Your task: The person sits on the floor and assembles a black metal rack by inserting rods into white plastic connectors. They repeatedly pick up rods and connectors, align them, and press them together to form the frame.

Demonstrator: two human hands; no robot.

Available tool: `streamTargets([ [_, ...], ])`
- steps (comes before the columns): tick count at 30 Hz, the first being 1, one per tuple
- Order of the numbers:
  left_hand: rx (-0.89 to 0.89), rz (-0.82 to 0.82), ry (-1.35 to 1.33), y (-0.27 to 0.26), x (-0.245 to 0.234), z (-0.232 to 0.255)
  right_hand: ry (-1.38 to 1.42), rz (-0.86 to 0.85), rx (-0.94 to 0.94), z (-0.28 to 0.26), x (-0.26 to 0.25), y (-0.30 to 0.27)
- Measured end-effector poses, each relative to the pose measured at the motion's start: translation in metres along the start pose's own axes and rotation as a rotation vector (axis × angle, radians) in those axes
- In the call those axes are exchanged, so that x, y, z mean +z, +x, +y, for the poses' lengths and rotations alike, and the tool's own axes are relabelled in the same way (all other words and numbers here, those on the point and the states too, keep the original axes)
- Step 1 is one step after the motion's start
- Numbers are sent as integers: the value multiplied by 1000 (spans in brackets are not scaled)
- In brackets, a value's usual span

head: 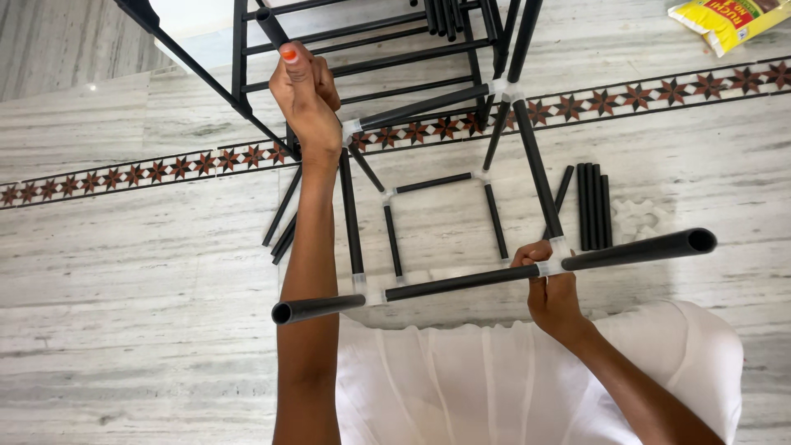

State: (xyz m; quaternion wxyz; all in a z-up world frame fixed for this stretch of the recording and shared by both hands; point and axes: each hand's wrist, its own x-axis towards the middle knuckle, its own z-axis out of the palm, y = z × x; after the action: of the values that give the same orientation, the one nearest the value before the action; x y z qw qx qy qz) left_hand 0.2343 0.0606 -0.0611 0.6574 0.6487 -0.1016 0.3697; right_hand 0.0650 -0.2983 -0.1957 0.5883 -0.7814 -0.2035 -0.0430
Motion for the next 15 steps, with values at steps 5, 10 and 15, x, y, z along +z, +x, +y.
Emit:
streamTargets([
  [5, -25, -143, -117, -1, -9, 11, 84, -40, -28, 7, -5, 2],
  [10, -215, -357, -294, 5, -27, 25, 114, -50, -2, 10, -4, -5],
  [15, -285, -433, -350, 11, -33, 23, 10, -47, 74, 12, -5, -3],
])
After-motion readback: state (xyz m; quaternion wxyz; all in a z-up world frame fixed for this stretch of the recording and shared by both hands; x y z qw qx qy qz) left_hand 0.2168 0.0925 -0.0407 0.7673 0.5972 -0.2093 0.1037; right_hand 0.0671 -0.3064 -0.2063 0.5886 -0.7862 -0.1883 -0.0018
